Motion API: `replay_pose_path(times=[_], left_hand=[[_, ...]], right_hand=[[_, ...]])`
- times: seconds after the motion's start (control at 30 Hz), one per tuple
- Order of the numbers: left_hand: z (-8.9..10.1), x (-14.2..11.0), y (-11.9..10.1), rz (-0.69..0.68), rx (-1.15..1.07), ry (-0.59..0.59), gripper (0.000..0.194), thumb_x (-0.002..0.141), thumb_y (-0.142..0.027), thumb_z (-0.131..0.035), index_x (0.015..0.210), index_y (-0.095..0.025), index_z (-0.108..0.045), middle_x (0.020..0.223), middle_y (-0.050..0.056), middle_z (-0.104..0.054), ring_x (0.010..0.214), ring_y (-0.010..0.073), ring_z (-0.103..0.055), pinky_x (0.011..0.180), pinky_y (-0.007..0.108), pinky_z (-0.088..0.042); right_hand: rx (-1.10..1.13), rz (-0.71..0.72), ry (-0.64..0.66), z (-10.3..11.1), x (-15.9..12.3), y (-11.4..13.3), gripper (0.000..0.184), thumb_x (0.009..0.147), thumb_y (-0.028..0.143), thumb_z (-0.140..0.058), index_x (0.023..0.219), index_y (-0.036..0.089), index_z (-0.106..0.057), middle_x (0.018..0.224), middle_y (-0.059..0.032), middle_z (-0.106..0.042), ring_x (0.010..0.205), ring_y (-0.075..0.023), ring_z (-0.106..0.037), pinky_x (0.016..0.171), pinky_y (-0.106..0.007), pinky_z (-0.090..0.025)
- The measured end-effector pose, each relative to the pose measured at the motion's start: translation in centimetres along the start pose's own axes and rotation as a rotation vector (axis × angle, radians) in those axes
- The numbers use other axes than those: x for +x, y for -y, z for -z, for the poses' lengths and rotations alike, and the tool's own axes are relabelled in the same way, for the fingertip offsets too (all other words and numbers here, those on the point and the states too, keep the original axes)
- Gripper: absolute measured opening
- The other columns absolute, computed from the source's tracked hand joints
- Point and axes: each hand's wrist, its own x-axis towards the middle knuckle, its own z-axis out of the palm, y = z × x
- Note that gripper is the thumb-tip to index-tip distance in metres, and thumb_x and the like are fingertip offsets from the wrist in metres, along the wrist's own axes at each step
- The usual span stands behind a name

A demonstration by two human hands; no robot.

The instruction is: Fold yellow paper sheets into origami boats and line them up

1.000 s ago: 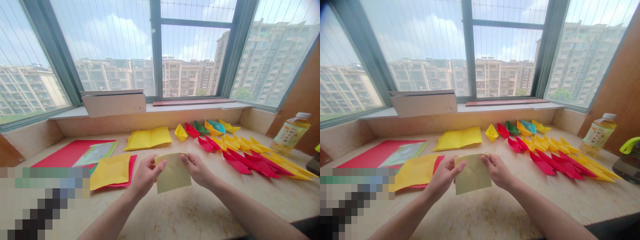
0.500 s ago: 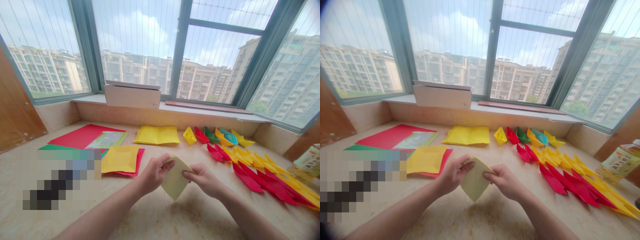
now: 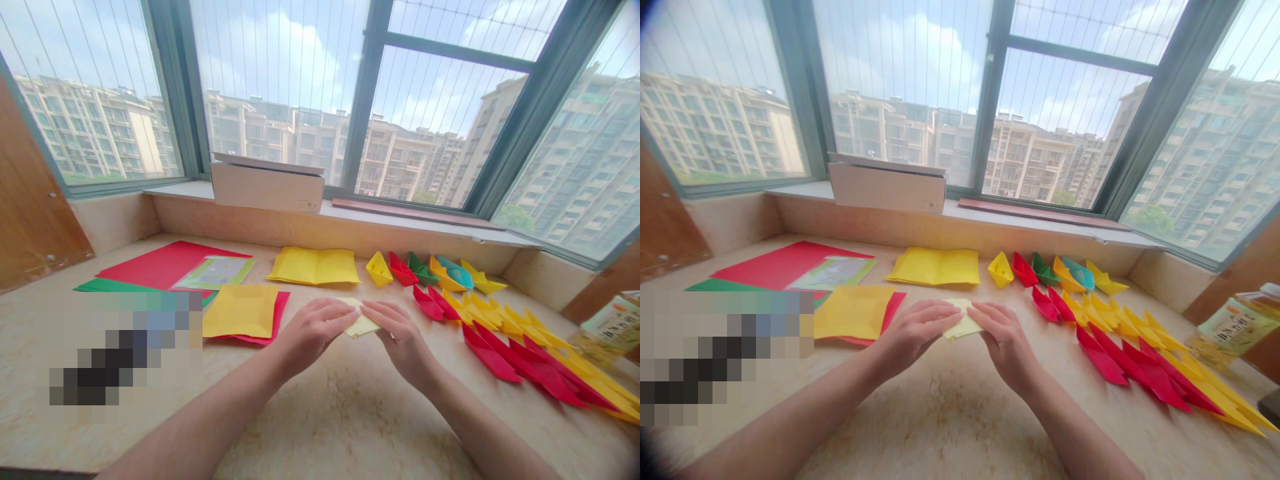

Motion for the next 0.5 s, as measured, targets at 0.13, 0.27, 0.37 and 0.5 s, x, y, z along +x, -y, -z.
replay_pose_path(times=[0.13,0.27,0.37,0.5], left_hand=[[-1.1,-0.3,0.9,0.001,0.135,0.205,0.026,0.094,-0.018,-0.053,0.116,-0.021,-0.067,0.111,0.01,-0.071,0.104,0.0243,-0.064,0.093,0.04,-0.05],[-1.5,-0.9,1.0,0.018,0.101,0.387,0.023,0.092,-0.024,-0.058,0.113,-0.021,-0.067,0.104,0.009,-0.071,0.097,0.0227,-0.064,0.087,0.034,-0.049],[-1.1,-1.1,0.9,0.008,0.036,0.429,0.03,0.091,-0.034,-0.061,0.119,-0.023,-0.065,0.108,0.009,-0.069,0.1,0.0238,-0.063,0.086,0.033,-0.047],[-0.8,-1.1,1.1,0.008,-0.025,0.461,0.03,0.088,-0.04,-0.064,0.11,-0.02,-0.068,0.106,0.01,-0.069,0.1,0.0259,-0.062,0.086,0.033,-0.046]], right_hand=[[-0.145,0.006,0.198,0.7,-0.2,0.3,0.044,0.09,0.019,-0.059,0.132,0.033,-0.061,0.142,-0.0104,-0.055,0.131,-0.032,-0.048,0.106,-0.056,-0.038],[0.051,-0.005,0.405,0.9,-0.1,1.0,0.031,0.092,0.027,-0.062,0.122,0.029,-0.068,0.123,-0.009,-0.067,0.115,-0.0255,-0.06,0.1,-0.044,-0.046],[0.119,-0.059,0.424,0.5,-0.1,0.8,0.021,0.091,0.026,-0.062,0.108,0.028,-0.075,0.11,-0.0078,-0.072,0.104,-0.0236,-0.064,0.094,-0.04,-0.05],[0.168,-0.075,0.463,0.5,-0.1,0.3,0.021,0.089,0.024,-0.064,0.107,0.027,-0.076,0.113,-0.0071,-0.071,0.105,-0.0233,-0.065,0.094,-0.039,-0.05]])
